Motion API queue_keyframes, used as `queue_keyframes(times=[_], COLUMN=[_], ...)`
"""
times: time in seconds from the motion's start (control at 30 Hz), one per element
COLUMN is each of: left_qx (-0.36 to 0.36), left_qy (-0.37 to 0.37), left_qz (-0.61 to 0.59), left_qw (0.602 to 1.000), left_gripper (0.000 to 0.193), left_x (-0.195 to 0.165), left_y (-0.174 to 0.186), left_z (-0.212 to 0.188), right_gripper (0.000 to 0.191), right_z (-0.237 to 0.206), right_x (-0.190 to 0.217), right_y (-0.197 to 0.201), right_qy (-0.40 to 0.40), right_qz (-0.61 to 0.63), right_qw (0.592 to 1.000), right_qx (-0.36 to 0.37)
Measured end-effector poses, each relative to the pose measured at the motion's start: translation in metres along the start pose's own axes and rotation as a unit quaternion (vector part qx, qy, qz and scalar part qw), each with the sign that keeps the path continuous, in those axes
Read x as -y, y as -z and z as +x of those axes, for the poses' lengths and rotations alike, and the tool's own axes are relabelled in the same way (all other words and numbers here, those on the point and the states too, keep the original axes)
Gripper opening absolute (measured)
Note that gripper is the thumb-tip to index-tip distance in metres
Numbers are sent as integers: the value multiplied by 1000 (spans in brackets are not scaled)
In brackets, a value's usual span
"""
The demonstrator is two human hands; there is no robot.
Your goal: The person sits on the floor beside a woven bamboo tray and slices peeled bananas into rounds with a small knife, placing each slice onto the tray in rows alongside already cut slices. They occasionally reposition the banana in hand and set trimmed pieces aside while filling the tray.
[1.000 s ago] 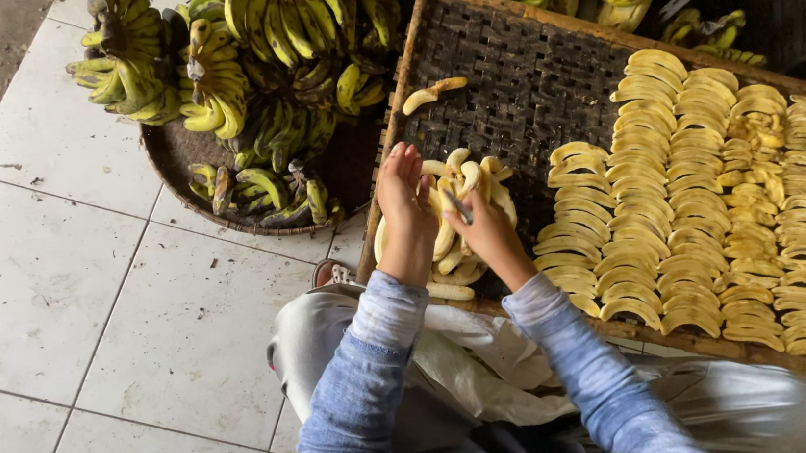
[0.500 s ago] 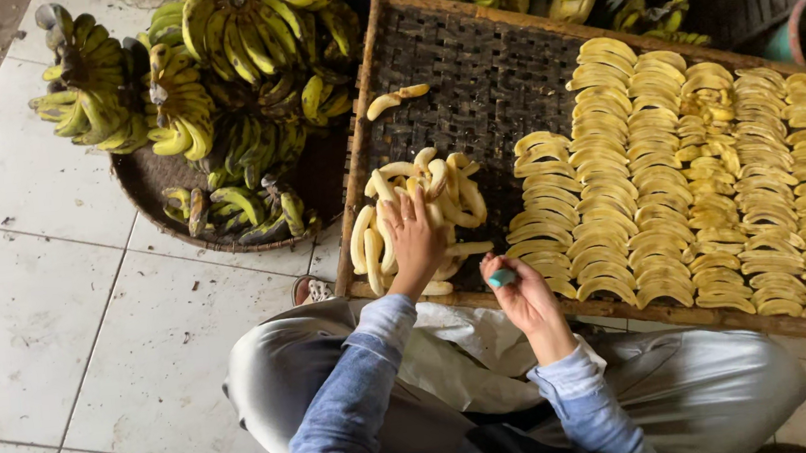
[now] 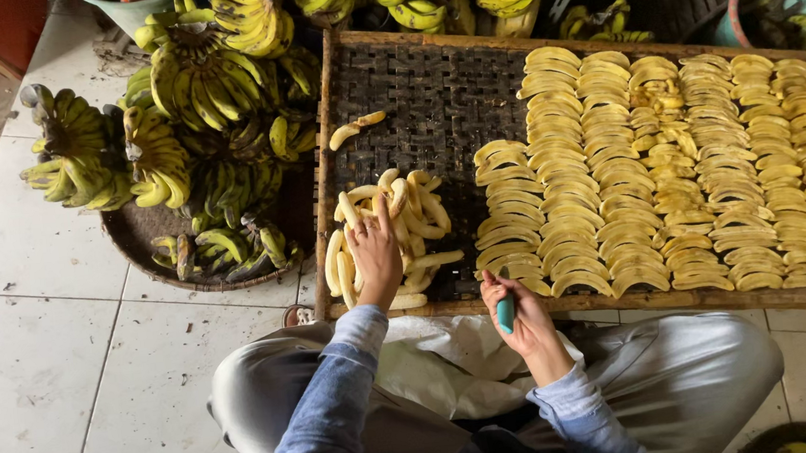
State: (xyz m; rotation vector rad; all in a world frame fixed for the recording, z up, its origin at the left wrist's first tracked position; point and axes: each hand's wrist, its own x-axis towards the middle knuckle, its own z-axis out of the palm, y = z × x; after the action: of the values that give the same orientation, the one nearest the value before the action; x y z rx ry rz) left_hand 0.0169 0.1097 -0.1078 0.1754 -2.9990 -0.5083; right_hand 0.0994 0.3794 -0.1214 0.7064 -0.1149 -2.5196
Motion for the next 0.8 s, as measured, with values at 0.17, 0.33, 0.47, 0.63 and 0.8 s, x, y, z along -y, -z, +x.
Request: queue_keyframes(times=[0.17, 0.33, 0.47, 0.63, 0.8], left_qx=[-10, 37, 131, 116, -151], left_qy=[26, 126, 13, 6, 33], left_qz=[38, -461, -751, -829, -812], left_qw=[999, 878, 648, 547, 562], left_gripper=[80, 78, 88, 54, 25], left_x=[0, 21, 7, -47, -68], left_y=[-4, 16, 65, 105, 109], left_z=[13, 26, 14, -7, -7], right_gripper=[30, 42, 44, 46, 48], right_z=[-16, -34, -29, -22, -27], right_x=[-8, -43, -75, -99, -121], right_y=[-21, -68, -105, -122, -123], right_qy=[34, 190, 272, 290, 280], right_qz=[-55, -388, -645, -718, -772], right_qw=[998, 902, 714, 632, 566], right_qx=[-9, -31, -22, 26, 74])
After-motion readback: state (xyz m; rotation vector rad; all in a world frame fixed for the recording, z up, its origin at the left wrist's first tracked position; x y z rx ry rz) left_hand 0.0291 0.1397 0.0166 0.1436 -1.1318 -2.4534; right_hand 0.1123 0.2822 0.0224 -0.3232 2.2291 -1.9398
